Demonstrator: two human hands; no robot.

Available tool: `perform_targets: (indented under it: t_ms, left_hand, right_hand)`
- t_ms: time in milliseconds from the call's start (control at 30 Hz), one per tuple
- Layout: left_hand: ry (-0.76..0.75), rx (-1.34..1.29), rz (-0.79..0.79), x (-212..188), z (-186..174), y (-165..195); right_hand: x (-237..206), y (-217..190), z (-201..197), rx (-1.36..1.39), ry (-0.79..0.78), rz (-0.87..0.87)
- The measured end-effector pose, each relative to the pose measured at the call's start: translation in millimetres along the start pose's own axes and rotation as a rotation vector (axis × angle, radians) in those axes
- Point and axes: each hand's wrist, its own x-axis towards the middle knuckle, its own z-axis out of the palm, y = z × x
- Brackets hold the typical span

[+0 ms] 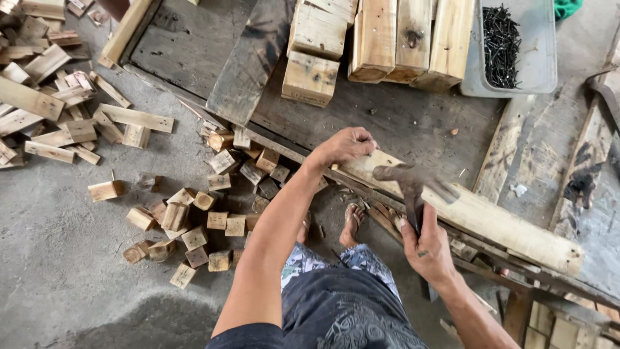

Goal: The person repeatedly hammers nails into wooden planks and blocks using a hammer. They pick up nails from a nearby container, position them on the wood, and drive them in. The person also flips and repositions the wood pieces during the process.

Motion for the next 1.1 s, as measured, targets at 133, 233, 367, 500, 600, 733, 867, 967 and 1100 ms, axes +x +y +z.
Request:
perform_targets:
  t_ms: [133, 233, 367, 500, 600, 733, 867, 967, 1100]
  left_hand:
    - [0.0, 0.095, -0.001, -0.6, 1.9, 4.1]
    - [0.024, 0.135, -0.017, -1.5, 5.5, -0.3]
    - [0.024, 0.086, -0.112, -3.8, 7.6, -3.7]
    - [0.031, 0.124, -0.017, -3.2, 2.3, 5.3]
    - [0.024, 0.154, -0.019, -4.4, -0.8, 8.6]
    - [0.014, 0.187, 0.024, -0.7, 0.7, 3.3]
    - [-0.014, 0.071, -0.083, -3.5, 5.8, -8.0]
    - [0.023, 0.052, -0.056, 1.9, 1.6, 0.4]
    - [-0.016, -0.091, -0.057, -7.8, 11.6, -5.4]
  right_hand:
    - [-20.3, 16.8, -20.7, 0.021, 0.083, 0.106]
    - [-35.9, -5.7, -79.2, 0.367, 0.422, -0.438]
    - [-33.8, -41.1, -71.3, 0.582, 0.541, -0.405]
    - [2.3, -13.4, 23.7, -0.019, 0.041, -0.024]
    - [-13.8, 20.7, -6.7, 0.13, 0.027, 0.199]
    - [-57.7, 19.8, -105.8, 0.635, 0.511, -0.383]
    - [-29.8, 6.2, -24.6, 0.315, 0.348, -0.126]
    - [-6.5, 20.5, 50.3, 0.006, -0.009, 0.061]
    - [-33.3, 41.6, -50.7, 0.208, 0.202, 0.121]
